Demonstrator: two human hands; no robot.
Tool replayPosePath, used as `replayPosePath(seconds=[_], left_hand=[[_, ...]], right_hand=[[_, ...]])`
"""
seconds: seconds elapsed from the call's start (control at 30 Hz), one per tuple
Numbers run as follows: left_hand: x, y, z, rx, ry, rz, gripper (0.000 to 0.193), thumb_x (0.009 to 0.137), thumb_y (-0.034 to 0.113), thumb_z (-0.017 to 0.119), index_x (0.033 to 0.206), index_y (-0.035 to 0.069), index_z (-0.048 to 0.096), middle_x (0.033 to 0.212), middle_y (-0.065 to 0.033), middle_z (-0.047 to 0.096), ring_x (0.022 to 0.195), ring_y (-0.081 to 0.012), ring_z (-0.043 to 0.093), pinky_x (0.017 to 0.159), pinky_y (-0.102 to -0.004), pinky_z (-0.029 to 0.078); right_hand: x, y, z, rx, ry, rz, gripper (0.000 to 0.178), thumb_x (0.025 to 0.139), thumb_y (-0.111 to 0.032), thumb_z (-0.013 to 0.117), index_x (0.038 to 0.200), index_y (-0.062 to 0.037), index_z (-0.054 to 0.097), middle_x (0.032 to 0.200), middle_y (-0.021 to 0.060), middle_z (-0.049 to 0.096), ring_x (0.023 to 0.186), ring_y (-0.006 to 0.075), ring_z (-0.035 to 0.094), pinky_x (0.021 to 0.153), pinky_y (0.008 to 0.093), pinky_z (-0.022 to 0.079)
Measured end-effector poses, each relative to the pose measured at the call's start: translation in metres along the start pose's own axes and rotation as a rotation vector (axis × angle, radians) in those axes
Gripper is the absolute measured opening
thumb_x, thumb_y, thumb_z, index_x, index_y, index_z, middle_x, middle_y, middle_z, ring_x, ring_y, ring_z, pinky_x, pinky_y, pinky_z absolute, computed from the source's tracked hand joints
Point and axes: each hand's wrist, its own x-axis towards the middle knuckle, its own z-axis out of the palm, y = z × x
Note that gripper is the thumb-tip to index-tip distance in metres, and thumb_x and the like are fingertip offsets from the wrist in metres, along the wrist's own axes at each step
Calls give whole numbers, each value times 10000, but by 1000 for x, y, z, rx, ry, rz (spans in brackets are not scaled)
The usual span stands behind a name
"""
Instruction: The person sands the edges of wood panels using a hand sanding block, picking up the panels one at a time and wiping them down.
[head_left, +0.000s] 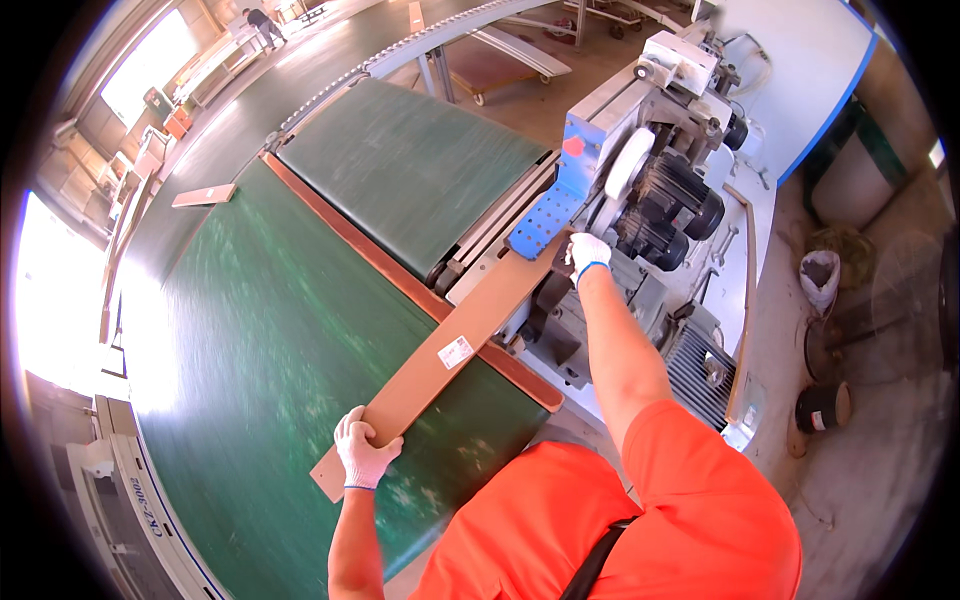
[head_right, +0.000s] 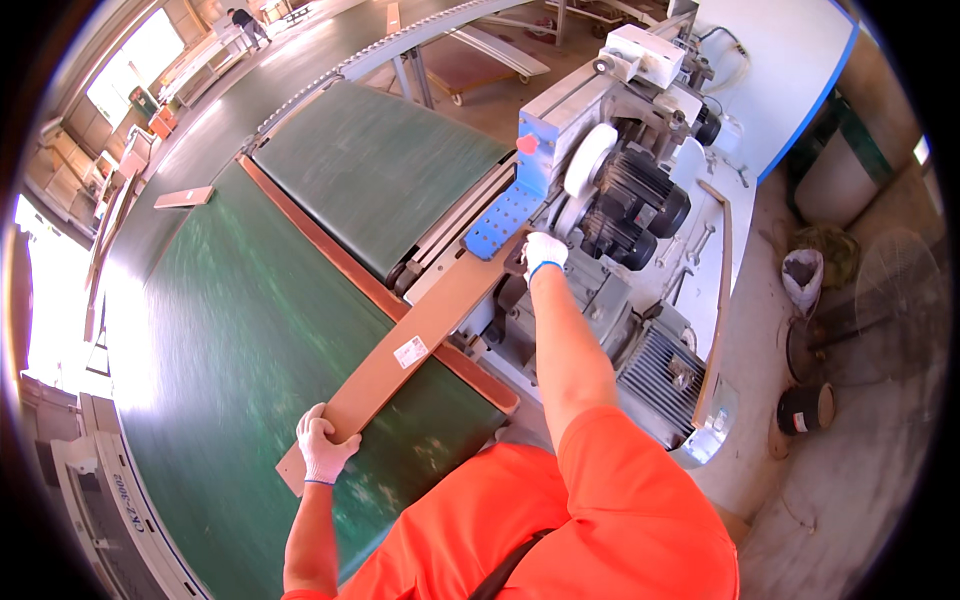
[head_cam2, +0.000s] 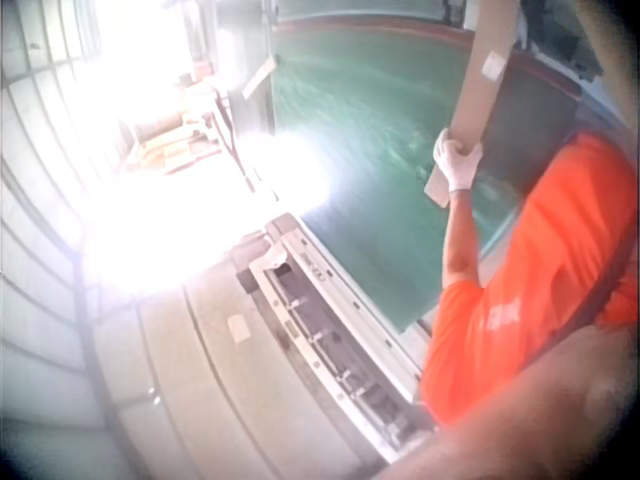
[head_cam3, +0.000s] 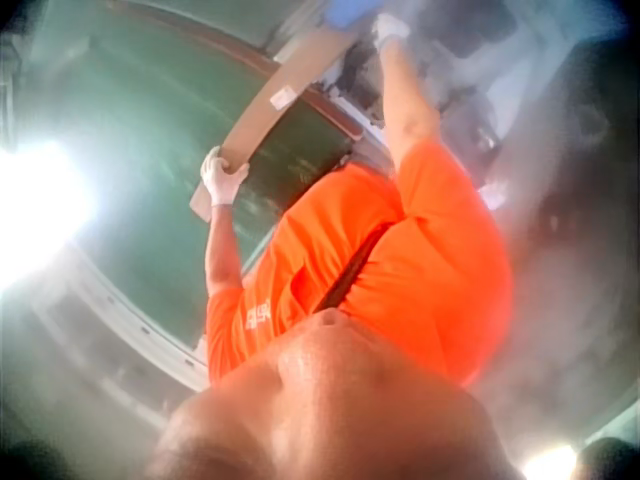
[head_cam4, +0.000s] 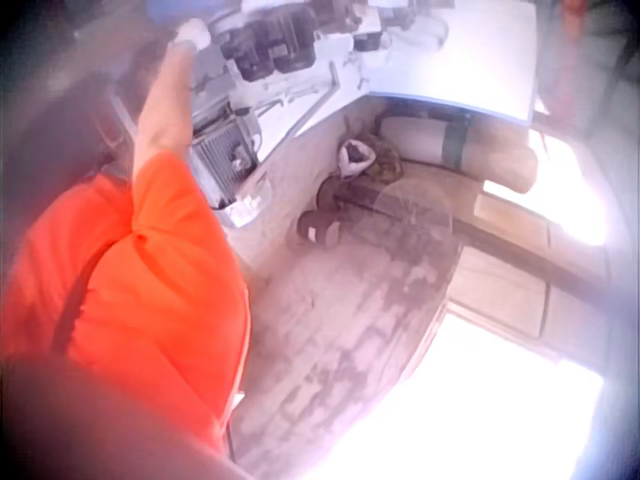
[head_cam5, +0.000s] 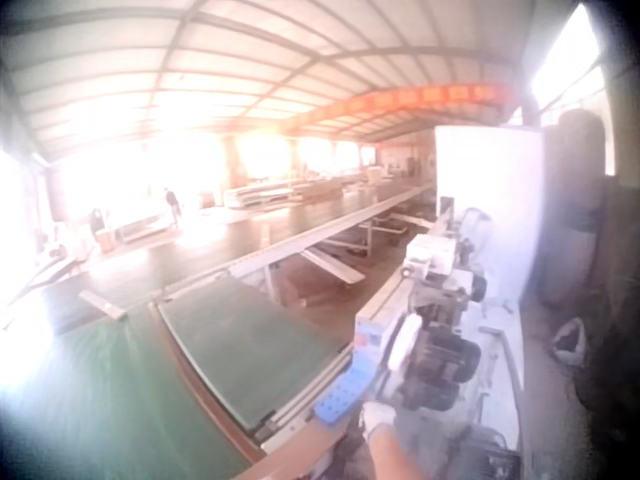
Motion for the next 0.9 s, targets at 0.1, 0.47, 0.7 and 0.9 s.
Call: replayPosePath(seconds=[0.1, 0.47, 0.7, 0.9], left_hand=[[-13, -26, -14, 20, -10, 23, 585, 541, 186, 935, 896, 114, 477, 1328, -154, 654, 1223, -406, 569, 1049, -524, 450], [3, -65, -15, 465, -59, -389, 755, 1009, 397, 576, 1562, -72, 362, 1667, -290, 293, 1576, -431, 219, 1302, -517, 128], [68, 109, 80, 238, -219, 80, 847, 899, 445, 688, 1530, -50, 415, 1623, -276, 364, 1548, -457, 254, 1286, -533, 177], [25, 227, 141, -290, -183, 572, 647, 833, 288, 700, 1364, -47, 543, 1461, -283, 540, 1429, -465, 450, 1232, -530, 298]], right_hand=[[12, 0, -20, 343, 80, -41, 164, 925, -145, 631, 786, -61, 652, 669, 101, 632, 525, 236, 604, 492, 395, 480], [-125, 23, -19, -505, -307, -499, 466, 1006, -348, 624, 1271, 28, 698, 1103, 215, 759, 1058, 251, 706, 965, 374, 516], [-248, 85, -69, -448, -333, -348, 379, 1030, -308, 595, 1105, 49, 697, 932, 81, 711, 864, 171, 629, 819, 367, 512], [-297, 69, -114, -74, -332, 68, 360, 1073, -334, 563, 988, -17, 709, 883, 84, 706, 758, 182, 680, 627, 296, 526]])
